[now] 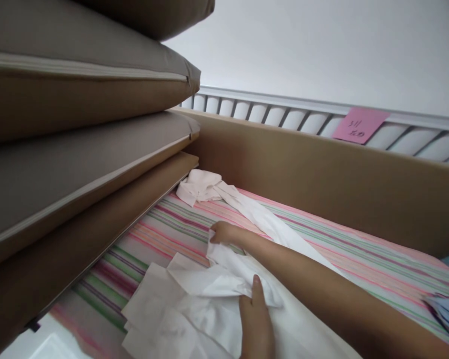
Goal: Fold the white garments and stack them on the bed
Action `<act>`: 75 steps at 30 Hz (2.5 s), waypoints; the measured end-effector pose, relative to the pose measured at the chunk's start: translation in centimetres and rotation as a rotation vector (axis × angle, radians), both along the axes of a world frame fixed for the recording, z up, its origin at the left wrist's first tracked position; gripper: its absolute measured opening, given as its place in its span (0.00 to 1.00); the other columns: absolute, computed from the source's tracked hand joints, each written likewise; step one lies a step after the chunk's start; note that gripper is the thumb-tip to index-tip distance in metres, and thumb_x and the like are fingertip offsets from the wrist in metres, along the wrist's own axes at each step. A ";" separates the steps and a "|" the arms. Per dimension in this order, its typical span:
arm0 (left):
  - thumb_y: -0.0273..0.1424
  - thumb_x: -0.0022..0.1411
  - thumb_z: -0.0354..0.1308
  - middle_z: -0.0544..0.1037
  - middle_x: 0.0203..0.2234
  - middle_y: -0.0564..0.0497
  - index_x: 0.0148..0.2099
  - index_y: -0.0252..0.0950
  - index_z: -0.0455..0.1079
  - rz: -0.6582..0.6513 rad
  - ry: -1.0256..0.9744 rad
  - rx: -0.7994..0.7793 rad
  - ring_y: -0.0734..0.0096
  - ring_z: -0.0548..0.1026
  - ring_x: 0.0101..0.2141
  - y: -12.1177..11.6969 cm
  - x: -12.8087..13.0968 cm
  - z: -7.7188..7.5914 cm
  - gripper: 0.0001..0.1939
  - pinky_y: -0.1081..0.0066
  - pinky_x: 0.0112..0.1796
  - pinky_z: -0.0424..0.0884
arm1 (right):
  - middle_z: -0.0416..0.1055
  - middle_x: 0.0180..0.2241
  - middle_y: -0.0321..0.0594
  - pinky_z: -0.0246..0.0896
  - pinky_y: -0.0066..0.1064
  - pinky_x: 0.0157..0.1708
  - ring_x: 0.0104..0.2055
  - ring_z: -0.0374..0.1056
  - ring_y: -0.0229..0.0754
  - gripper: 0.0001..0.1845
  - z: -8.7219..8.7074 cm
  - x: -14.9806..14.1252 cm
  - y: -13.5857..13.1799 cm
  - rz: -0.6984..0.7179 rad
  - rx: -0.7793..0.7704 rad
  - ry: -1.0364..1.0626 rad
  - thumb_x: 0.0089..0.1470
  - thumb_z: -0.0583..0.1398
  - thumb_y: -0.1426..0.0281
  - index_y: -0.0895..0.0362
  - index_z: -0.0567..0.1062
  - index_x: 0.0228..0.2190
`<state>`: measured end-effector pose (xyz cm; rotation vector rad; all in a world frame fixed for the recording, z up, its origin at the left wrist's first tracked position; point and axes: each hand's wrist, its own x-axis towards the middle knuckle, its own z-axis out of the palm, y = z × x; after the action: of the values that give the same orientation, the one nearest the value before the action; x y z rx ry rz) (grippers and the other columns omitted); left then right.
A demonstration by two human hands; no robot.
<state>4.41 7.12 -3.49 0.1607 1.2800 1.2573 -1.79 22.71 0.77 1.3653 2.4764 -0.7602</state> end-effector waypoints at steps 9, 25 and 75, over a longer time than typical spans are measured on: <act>0.52 0.52 0.53 0.72 0.50 0.38 0.53 0.29 0.66 0.052 0.036 0.167 0.54 0.69 0.50 0.2 -0.1 0.5 0.35 0.69 0.46 0.68 | 0.74 0.32 0.32 0.60 0.27 0.36 0.36 0.67 0.39 0.15 3.3 -1.9 -0.5 0.327 -0.087 0.150 0.45 0.57 0.73 0.55 0.77 0.36; 0.37 0.55 0.54 0.46 0.65 0.45 0.67 0.41 0.35 0.016 0.072 0.221 0.63 0.64 0.55 3.1 -2.2 0.4 0.43 0.70 0.49 0.64 | 0.72 0.48 0.40 0.62 0.31 0.42 0.43 0.69 0.43 0.25 2.0 -4.3 1.4 0.333 0.056 0.223 0.53 0.57 0.59 0.52 0.69 0.51; 0.32 0.54 0.54 0.59 0.59 0.37 0.63 0.34 0.53 -0.815 0.765 0.111 0.43 0.54 0.59 -1.3 0.5 0.6 0.34 0.48 0.57 0.48 | 0.73 0.32 0.37 0.46 0.28 0.23 0.28 0.66 0.39 0.08 -1.0 2.0 -7.8 0.956 0.285 -0.243 0.47 0.57 0.75 0.55 0.72 0.32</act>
<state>4.91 5.86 -2.85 1.2054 1.5287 0.5412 0.24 14.88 -0.18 0.1740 2.6398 -0.0200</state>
